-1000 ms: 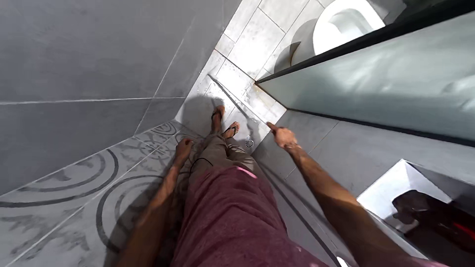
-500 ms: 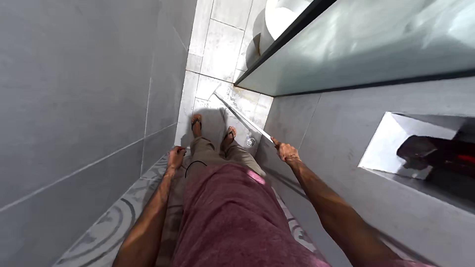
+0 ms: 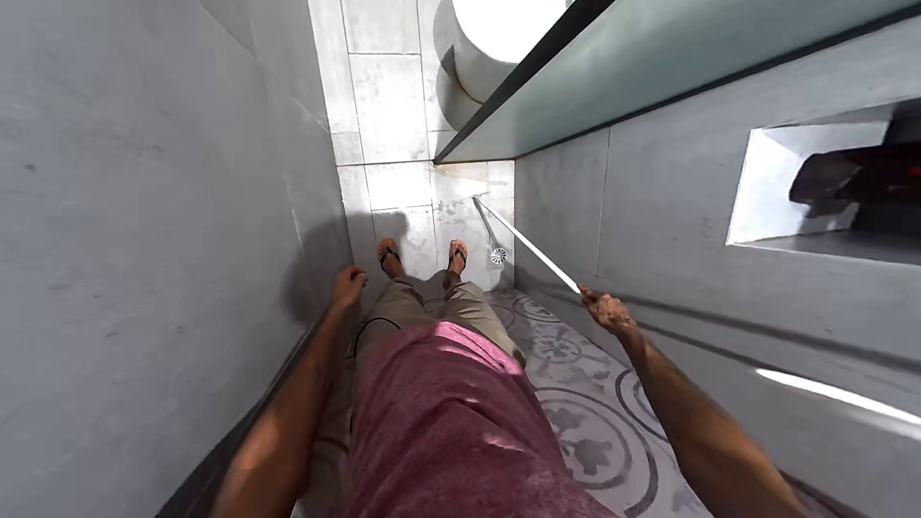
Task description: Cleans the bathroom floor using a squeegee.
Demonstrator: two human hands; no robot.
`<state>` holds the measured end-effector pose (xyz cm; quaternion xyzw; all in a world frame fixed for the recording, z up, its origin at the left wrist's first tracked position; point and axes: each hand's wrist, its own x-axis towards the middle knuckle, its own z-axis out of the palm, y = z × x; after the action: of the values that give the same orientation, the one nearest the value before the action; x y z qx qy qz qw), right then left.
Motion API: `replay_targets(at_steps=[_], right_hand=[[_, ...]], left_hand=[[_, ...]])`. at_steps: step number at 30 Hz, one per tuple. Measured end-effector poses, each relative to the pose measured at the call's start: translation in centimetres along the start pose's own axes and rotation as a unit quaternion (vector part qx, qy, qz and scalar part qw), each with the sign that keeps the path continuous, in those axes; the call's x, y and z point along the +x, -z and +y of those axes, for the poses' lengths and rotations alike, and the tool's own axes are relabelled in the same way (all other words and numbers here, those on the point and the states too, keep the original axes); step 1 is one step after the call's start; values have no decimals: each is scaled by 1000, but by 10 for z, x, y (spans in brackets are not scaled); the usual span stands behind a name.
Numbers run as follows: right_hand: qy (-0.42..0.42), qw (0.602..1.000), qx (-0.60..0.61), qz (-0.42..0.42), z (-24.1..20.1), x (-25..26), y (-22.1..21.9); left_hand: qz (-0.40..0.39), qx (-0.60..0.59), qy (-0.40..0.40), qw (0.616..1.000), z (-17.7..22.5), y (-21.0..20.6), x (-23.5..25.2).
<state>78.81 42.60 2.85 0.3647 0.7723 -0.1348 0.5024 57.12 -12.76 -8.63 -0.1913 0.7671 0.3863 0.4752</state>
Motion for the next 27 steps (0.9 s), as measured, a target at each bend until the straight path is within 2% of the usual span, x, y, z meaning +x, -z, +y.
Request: replay_targets(at_steps=[5,10,14,17,20,23,25,27], right_hand=[[-12,994,96,44,-10,-19,-33],[-48,988,145,32,-51,37,-38],[-41,988,143,-28,10,35,-75],[-57,984,159,-60,63,3,-103],[-38,991,117,-54,74,-22,-88],[20,998,57,-23,71,-40,-75],[49,999,9,-21,58,-43,-66],[76,996,-22,-32,20,-32,-53]], left_hand=[[-18,50,25,998,-14,9,-10],[-8,134,29,991,-13,18,-36],[2,153,22,988,-5,13,-37],[-28,209,29,977,7,5,-27],[-29,203,-1,979,31,-15,-13],[-50,152,-57,985,59,-41,-5],[-74,100,-63,990,83,-60,-23],[-85,75,-73,991,104,-71,-54]])
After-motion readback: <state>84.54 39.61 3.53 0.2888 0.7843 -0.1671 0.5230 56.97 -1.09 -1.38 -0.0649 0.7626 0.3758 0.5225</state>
